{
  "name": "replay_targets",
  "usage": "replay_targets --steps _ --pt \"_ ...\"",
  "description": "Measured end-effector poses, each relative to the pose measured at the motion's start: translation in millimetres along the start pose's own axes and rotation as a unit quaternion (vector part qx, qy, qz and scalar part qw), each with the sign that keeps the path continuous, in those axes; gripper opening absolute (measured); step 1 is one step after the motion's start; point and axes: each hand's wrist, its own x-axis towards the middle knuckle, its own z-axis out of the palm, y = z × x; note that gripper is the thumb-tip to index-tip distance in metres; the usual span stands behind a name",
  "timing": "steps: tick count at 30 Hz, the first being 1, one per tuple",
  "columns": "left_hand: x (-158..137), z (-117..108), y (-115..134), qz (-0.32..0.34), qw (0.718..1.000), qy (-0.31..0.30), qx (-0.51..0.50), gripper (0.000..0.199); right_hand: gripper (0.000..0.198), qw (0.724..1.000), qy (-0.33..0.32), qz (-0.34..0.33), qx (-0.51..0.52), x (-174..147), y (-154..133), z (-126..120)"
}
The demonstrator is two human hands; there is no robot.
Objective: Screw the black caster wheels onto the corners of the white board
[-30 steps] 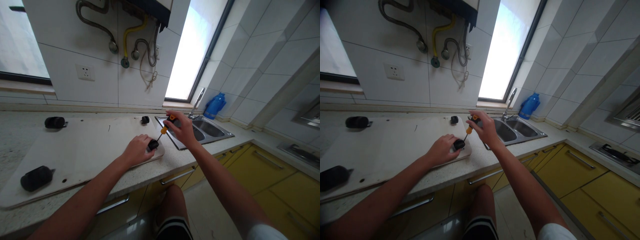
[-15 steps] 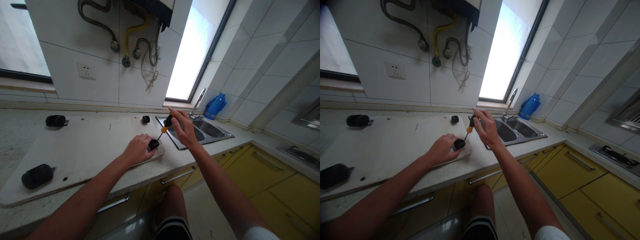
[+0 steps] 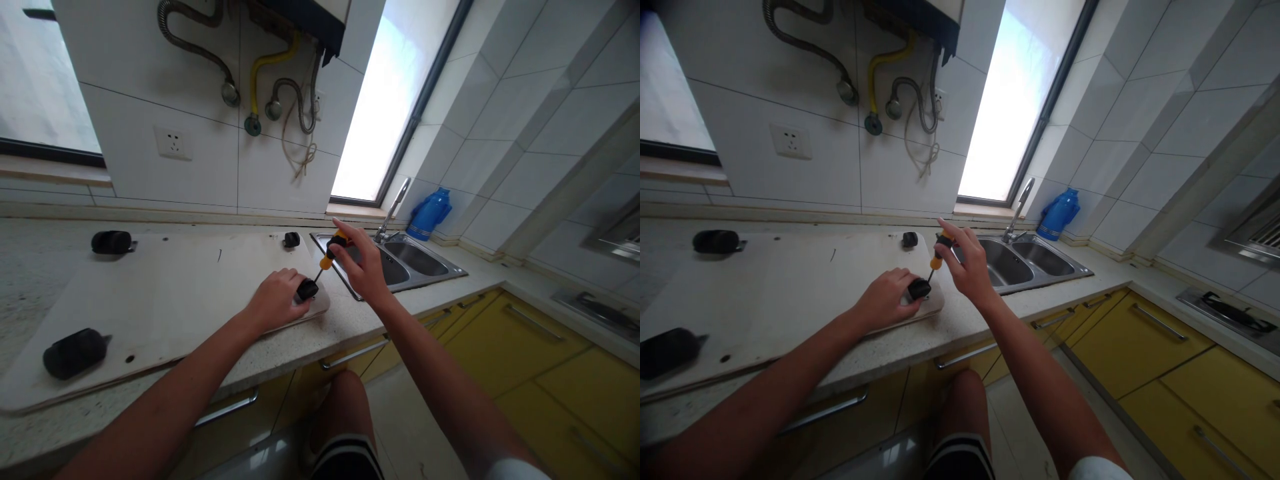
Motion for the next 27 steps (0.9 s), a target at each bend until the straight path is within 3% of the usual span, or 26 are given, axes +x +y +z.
replay_targets --steps 3,8,13,18,24,27 --pt "0 -1 1 0.002 1.000 -0.002 0.007 0.027 0.042 0.998 0.053 0.019 -0.014 0 4 0" --pt "0 -3 2 0.003 1.000 -0.001 0.007 0.026 0.049 0.999 -0.029 0.017 0.041 2 7 -1" --pt "0 -3 3 0.002 1.000 -0.003 0.006 0.025 0.046 0.997 0.069 0.023 0.007 1 2 8" --pt "0 -3 2 0.005 1.000 -0.006 -0.001 0.025 0.055 0.998 -0.005 0.024 0.059 1 2 10" --pt "0 -2 1 0.007 1.000 -0.003 0.002 0.028 0.034 0.997 0.060 0.038 0.034 -3 1 9" --pt "0 -3 1 0.005 1.000 -0.005 -0.001 0.028 0.040 0.998 0.033 0.041 0.041 -5 4 9"
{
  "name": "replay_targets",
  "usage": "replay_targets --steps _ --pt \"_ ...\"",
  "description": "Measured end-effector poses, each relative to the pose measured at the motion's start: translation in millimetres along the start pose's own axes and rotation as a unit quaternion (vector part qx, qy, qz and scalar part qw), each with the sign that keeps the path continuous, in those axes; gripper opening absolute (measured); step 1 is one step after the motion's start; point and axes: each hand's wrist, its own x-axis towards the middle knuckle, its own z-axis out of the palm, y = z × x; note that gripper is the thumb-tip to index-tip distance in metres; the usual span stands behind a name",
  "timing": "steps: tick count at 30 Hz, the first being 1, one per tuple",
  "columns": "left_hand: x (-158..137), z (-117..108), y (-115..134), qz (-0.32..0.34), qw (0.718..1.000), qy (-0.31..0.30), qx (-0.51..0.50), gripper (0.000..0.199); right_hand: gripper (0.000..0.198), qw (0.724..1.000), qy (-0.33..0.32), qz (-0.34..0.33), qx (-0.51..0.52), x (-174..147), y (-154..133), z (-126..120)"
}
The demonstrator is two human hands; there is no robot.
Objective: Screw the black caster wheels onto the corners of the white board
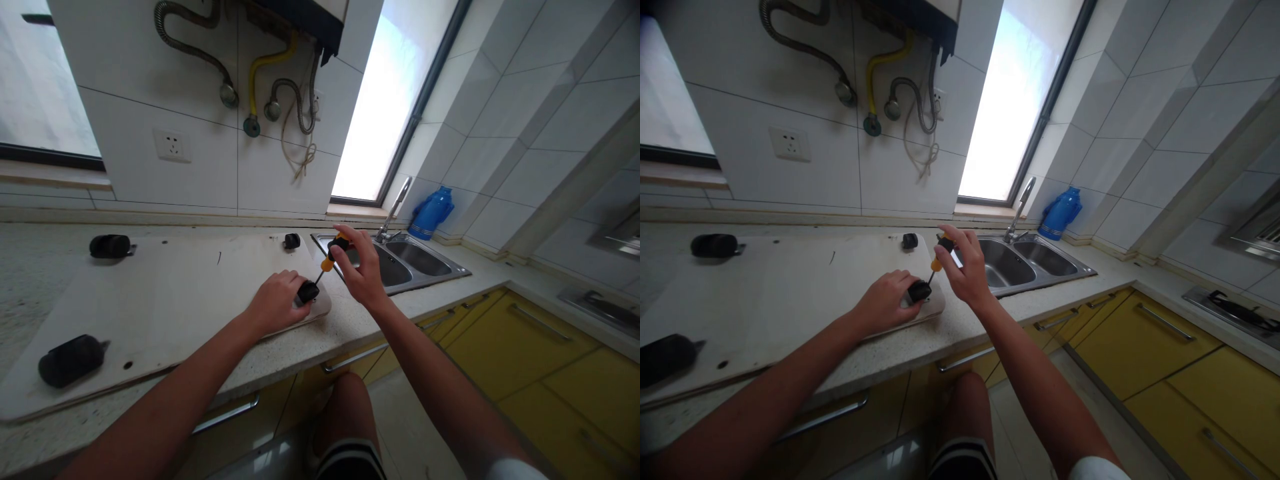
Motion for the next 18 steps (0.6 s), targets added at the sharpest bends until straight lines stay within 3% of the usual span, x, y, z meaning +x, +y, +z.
replay_targets --steps 4,7,11,14,18 --pt "0 -1 1 -0.003 1.000 -0.004 0.013 0.026 0.066 0.989 -0.071 0.060 0.120 -2 14 2" --pt "0 -1 1 -0.006 1.000 -0.002 0.019 0.025 0.072 0.990 -0.048 0.073 0.108 -1 22 5" --pt "0 -1 2 -0.011 1.000 -0.006 0.019 0.024 0.080 0.989 0.105 0.075 0.076 12 30 13" --pt "0 -1 3 -0.011 1.000 -0.013 0.015 0.026 0.075 0.945 0.244 0.155 0.154 33 50 31" --pt "1 -2 3 -0.008 1.000 -0.016 0.014 0.028 0.060 0.879 0.292 0.283 0.246 54 93 67"
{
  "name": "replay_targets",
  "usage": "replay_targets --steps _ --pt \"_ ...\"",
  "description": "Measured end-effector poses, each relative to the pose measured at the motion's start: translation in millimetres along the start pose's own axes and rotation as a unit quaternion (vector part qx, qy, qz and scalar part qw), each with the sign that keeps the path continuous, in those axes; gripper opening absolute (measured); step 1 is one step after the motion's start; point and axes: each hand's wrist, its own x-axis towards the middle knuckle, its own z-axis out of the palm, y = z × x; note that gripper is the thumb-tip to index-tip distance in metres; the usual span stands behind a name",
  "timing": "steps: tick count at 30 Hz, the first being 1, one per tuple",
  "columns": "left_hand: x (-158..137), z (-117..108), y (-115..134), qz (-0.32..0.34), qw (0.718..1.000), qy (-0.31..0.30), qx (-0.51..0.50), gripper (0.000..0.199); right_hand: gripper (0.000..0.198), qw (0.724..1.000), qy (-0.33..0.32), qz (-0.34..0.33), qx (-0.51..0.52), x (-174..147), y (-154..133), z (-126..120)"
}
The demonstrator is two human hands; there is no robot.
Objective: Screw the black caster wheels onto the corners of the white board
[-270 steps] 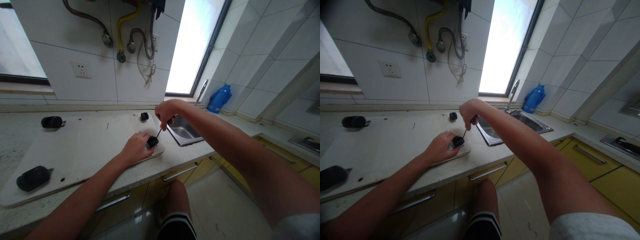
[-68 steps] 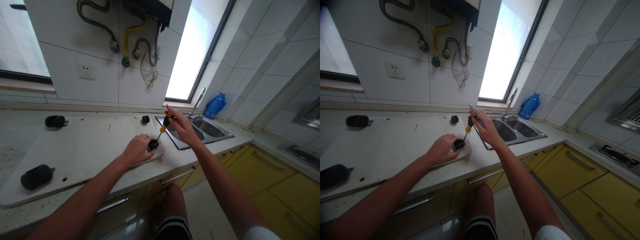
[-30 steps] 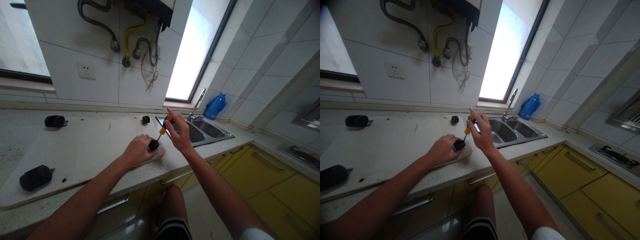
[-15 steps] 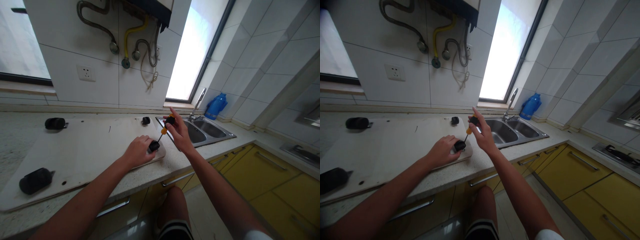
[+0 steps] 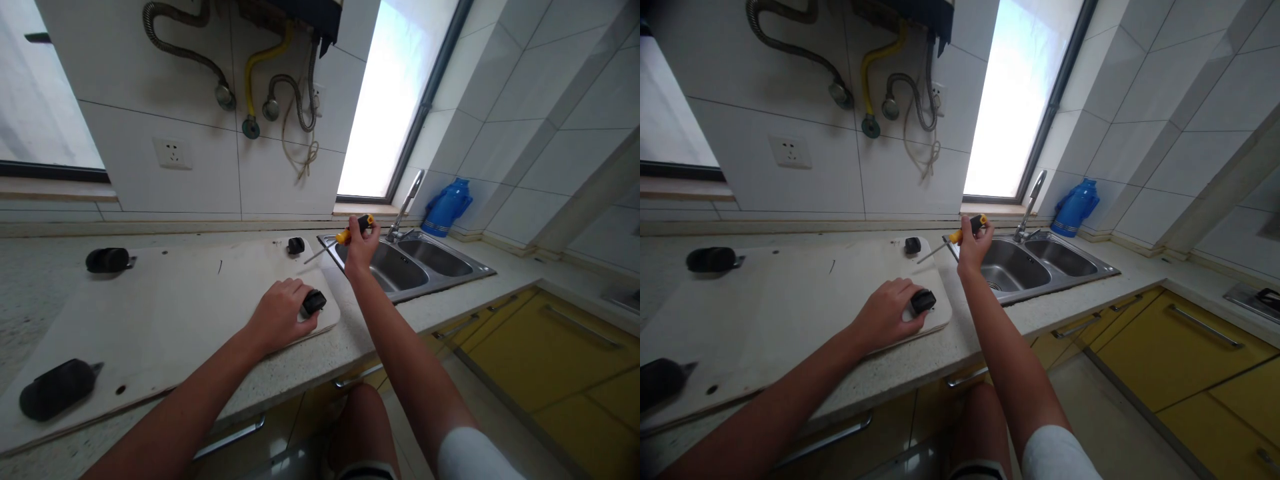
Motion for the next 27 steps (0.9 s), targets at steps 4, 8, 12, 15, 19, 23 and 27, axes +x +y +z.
replay_targets --steps 4,8,12,15,19,23,27 --pt "0 2 -1 0.003 1.000 0.004 0.008 0.028 0.033 0.985 -0.013 0.161 0.052 3 45 18" --pt "0 5 -3 0.003 1.000 0.017 0.011 0.025 0.028 0.963 -0.038 0.248 0.098 -10 67 20" --pt "-1 7 -5 0.003 0.999 0.035 0.014 0.028 0.032 0.949 -0.047 0.280 0.137 -15 71 13" --pt "-2 6 -6 0.008 0.999 0.043 0.013 0.027 0.052 0.944 -0.043 0.287 0.158 -13 73 8" --pt "-3 5 -6 0.003 0.999 0.051 -0.001 0.027 0.058 0.940 -0.037 0.289 0.176 -11 76 7" --pt "-3 4 -5 -0.001 0.999 0.048 -0.017 0.029 0.048 0.938 -0.039 0.295 0.178 -13 78 8" --pt "-3 2 -5 0.000 0.999 0.034 -0.022 0.030 0.026 0.939 -0.030 0.305 0.158 -14 80 6"
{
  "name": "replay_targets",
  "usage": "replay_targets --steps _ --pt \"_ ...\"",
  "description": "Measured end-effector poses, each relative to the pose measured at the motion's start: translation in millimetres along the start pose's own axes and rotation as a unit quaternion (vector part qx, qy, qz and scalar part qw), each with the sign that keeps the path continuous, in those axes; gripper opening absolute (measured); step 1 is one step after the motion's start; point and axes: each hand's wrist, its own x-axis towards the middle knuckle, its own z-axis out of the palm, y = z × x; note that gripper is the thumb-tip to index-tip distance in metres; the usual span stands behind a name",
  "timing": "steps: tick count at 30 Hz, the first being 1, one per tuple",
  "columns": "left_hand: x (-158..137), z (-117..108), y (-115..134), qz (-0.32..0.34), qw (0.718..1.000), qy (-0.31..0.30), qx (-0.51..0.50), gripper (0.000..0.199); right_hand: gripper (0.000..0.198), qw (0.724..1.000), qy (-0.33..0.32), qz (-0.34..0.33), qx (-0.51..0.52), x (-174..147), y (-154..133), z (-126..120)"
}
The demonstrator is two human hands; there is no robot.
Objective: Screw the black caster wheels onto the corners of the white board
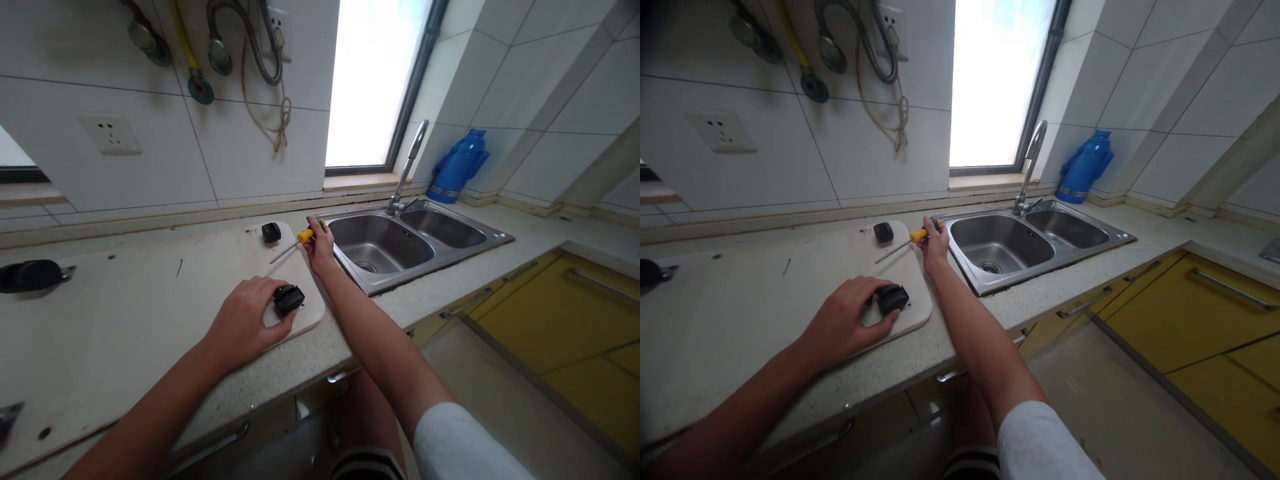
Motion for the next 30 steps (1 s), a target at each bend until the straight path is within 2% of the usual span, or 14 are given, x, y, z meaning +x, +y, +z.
replay_targets --steps 5,9,12,15,17,19,21,23,26,30 --pt "3 -1 2 -0.004 1.000 -0.027 0.007 0.032 0.036 0.999 0.026 0.015 -0.024 3 -3 -2" --pt "-9 -12 7 -0.007 1.000 -0.023 0.019 0.057 0.044 0.999 0.041 0.017 -0.026 2 -7 -4" --pt "-30 -40 2 -0.043 0.998 0.033 0.028 0.051 0.046 0.999 0.043 0.022 -0.022 1 -9 -5" --pt "-59 -90 -20 -0.146 0.981 0.127 0.032 0.042 0.046 0.999 0.041 0.025 -0.016 3 -8 -4" --pt "-82 -133 -46 -0.251 0.947 0.199 0.039 0.043 0.045 0.999 0.038 0.026 -0.012 5 -6 -4" --pt "-108 -179 -77 -0.358 0.897 0.243 0.086 0.037 0.044 0.999 0.033 0.029 -0.011 6 -5 -5" --pt "-136 -221 -107 -0.472 0.831 0.247 0.158 0.028 0.043 0.999 0.030 0.031 -0.011 7 -4 -6" --pt "-166 -253 -132 -0.540 0.771 0.273 0.196 0.019 0.043 0.999 0.030 0.032 -0.014 8 -5 -8" --pt "-206 -277 -157 -0.615 0.709 0.277 0.206 0.017 0.044 0.999 0.030 0.034 -0.020 9 -6 -9" --pt "-240 -275 -175 -0.675 0.671 0.242 0.189 0.032 0.045 0.999 0.031 0.035 -0.028 9 -6 -11"
